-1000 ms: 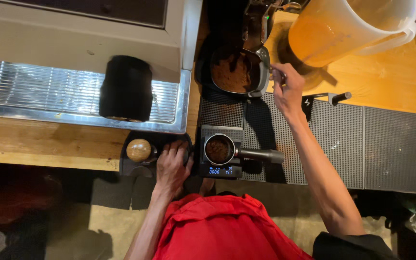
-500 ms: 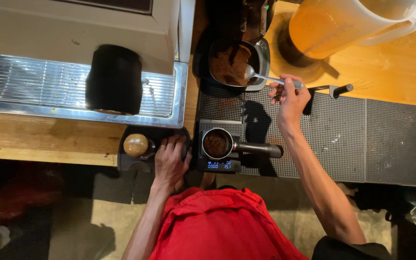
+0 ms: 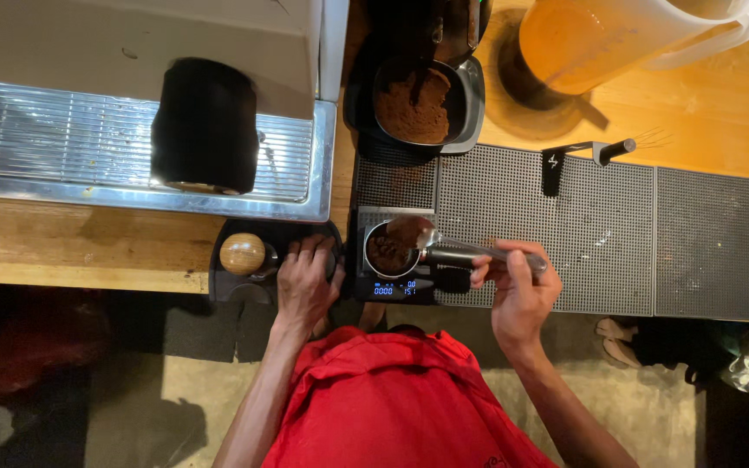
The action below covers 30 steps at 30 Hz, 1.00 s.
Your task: The person cleans a portafilter with a yellow sponge, then scoops coffee grounds into it while weighing it on a digital scale. They use a tamper to compress the grounds and lock the portafilter into the espresso machine. This sequence is repeated for a second dose.
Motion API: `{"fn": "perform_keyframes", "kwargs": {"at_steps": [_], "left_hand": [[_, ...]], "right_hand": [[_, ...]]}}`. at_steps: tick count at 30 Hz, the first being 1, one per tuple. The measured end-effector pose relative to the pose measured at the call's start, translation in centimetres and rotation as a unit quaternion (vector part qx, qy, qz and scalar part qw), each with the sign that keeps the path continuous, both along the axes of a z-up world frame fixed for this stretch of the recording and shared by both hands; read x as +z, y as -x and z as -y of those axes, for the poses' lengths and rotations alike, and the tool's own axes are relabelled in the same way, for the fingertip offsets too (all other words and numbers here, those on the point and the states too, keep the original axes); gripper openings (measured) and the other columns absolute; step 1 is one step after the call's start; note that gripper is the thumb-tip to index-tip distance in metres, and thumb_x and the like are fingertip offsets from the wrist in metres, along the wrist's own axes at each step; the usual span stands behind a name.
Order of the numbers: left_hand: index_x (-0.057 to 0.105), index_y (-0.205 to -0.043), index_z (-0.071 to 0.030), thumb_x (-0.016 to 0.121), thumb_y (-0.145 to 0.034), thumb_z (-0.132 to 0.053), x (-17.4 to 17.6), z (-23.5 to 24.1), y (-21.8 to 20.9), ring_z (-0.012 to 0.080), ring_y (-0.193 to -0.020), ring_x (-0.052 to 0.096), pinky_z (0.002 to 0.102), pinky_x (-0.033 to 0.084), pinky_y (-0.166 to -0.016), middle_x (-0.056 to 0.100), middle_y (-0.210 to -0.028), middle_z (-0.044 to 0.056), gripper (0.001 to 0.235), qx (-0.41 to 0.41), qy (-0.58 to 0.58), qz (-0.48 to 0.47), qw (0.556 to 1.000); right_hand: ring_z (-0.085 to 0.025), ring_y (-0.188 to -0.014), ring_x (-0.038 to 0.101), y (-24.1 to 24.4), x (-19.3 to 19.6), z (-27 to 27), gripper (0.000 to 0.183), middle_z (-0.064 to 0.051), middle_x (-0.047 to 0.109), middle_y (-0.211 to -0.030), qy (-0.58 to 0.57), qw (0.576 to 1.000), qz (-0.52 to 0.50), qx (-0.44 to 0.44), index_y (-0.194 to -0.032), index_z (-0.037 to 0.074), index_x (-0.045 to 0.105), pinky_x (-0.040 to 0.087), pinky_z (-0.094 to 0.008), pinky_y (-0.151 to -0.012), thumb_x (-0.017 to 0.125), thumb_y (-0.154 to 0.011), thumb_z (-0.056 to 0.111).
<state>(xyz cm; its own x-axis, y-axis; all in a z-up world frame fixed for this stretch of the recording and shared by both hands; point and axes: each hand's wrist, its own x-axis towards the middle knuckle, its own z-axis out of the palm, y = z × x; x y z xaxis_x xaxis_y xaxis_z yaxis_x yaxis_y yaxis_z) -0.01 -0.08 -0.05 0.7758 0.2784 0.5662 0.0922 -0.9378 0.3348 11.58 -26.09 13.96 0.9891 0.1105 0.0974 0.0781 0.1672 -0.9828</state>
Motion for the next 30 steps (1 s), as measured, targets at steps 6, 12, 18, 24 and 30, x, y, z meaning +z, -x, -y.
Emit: {"fn": "perform_keyframes", "kwargs": {"at_steps": [6,12,18,24,30], "left_hand": [[0.072,-0.111,-0.013,0.075,-0.083,-0.029,0.2,0.0,0.1,0.0266,-0.088,0.066,0.037,0.057,-0.072,0.065,-0.107,0.006,0.033,0.0,0.001,-0.005,1.0],[0.071,-0.112,-0.013,0.076,-0.083,-0.031,-0.7,-0.2,-0.1,0.0269,-0.089,0.066,0.036,0.057,-0.072,0.065,-0.107,0.007,0.035,-0.003,-0.006,0.0,1.0],[0.072,-0.113,-0.013,0.074,-0.085,-0.033,-0.8,-0.2,0.1,0.0259,-0.089,0.066,0.034,0.057,-0.072,0.065,-0.107,0.006,0.034,-0.008,-0.005,-0.002,1.0],[0.072,-0.113,-0.014,0.076,-0.082,-0.031,-0.5,-0.1,0.0,0.0275,-0.091,0.067,0.037,0.057,-0.071,0.066,-0.108,0.006,0.036,-0.003,0.005,-0.009,1.0],[0.072,-0.112,-0.013,0.076,-0.082,-0.031,-0.8,-0.1,0.1,0.028,-0.091,0.067,0.037,0.057,-0.073,0.065,-0.106,0.007,0.035,-0.003,-0.004,-0.004,1.0]], "right_hand": [[-0.026,-0.054,0.073,2.1,0.3,0.4,0.021,-0.022,0.076,-0.076,0.155,0.941,0.294,0.071,-0.097,-0.008,0.074,0.061,-0.033,-0.05,0.062,-0.098,0.01],[-0.026,-0.068,0.072,2.5,-0.1,2.8,0.023,-0.015,0.077,-0.095,0.298,0.821,0.471,0.12,-0.11,0.011,0.079,0.059,-0.036,-0.055,0.061,-0.096,0.015],[-0.03,-0.057,0.066,3.5,2.4,1.4,0.023,-0.019,0.074,-0.084,0.248,0.834,0.483,0.095,-0.103,0.003,0.078,0.056,-0.038,-0.05,0.057,-0.098,0.014],[-0.027,-0.049,0.062,2.3,-1.8,3.0,0.025,-0.022,0.069,-0.069,0.149,0.901,0.406,0.013,-0.095,-0.011,0.074,0.055,-0.036,-0.048,0.062,-0.097,0.011],[-0.022,-0.069,0.072,-5.8,2.9,-1.4,0.026,-0.021,0.072,-0.087,0.118,0.971,0.206,-0.026,-0.113,-0.001,0.064,0.063,-0.032,-0.056,0.047,-0.114,0.02]]}}
